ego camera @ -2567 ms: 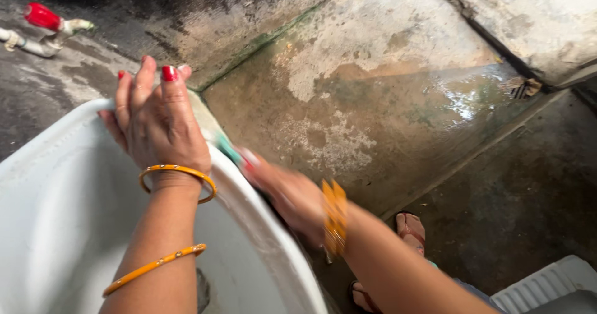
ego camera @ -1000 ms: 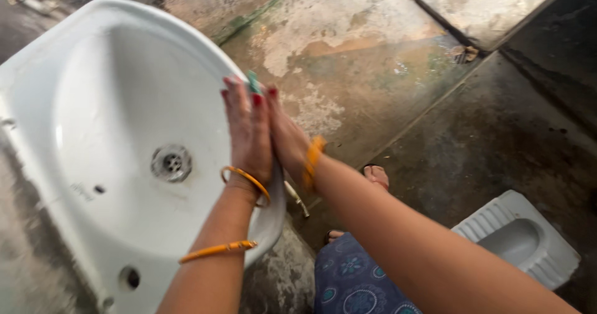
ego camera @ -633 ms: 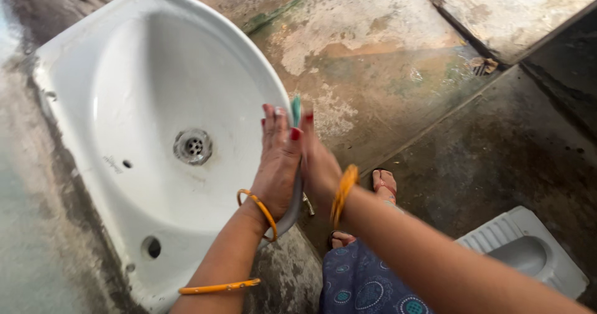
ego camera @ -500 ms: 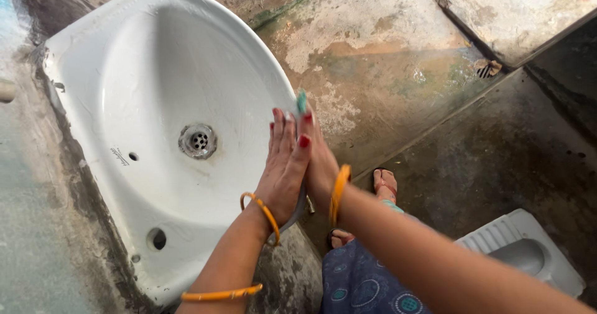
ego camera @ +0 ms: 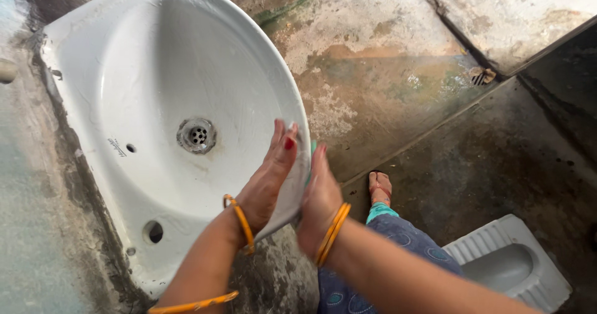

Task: The person scrubs a white wall-mounted sink with a green sponge, repeatedly wiping the basin, rim, and drain area. The person rinses the sponge under running water from the tap and continues scrubbing the sink surfaces.

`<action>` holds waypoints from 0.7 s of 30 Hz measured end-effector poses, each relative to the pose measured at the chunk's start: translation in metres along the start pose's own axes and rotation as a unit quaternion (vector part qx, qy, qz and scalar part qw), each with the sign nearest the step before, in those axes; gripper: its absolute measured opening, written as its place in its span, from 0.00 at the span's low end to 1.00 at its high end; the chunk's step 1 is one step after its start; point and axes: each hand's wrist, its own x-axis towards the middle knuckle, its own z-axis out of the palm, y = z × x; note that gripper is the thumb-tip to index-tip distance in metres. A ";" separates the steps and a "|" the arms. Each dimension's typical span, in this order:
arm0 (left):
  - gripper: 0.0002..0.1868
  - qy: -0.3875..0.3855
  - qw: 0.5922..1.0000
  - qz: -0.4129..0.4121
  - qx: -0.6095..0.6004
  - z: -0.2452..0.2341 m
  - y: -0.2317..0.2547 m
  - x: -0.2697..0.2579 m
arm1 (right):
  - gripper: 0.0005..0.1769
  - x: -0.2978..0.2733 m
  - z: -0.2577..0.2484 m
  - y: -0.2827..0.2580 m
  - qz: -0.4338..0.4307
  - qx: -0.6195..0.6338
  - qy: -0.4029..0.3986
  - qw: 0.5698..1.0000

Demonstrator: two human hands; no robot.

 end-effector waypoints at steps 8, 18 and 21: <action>0.71 -0.088 0.981 -0.171 0.031 -0.024 0.012 -0.014 | 0.44 -0.038 0.039 0.073 0.240 0.127 0.006 0.962; 0.62 -0.073 0.863 -0.413 0.283 -0.061 0.033 -0.051 | 0.38 -0.029 0.013 0.061 0.227 0.140 -0.044 0.963; 0.61 -0.054 0.861 -0.399 0.312 -0.083 0.014 -0.062 | 0.41 -0.021 0.033 0.126 0.273 0.224 -0.061 0.933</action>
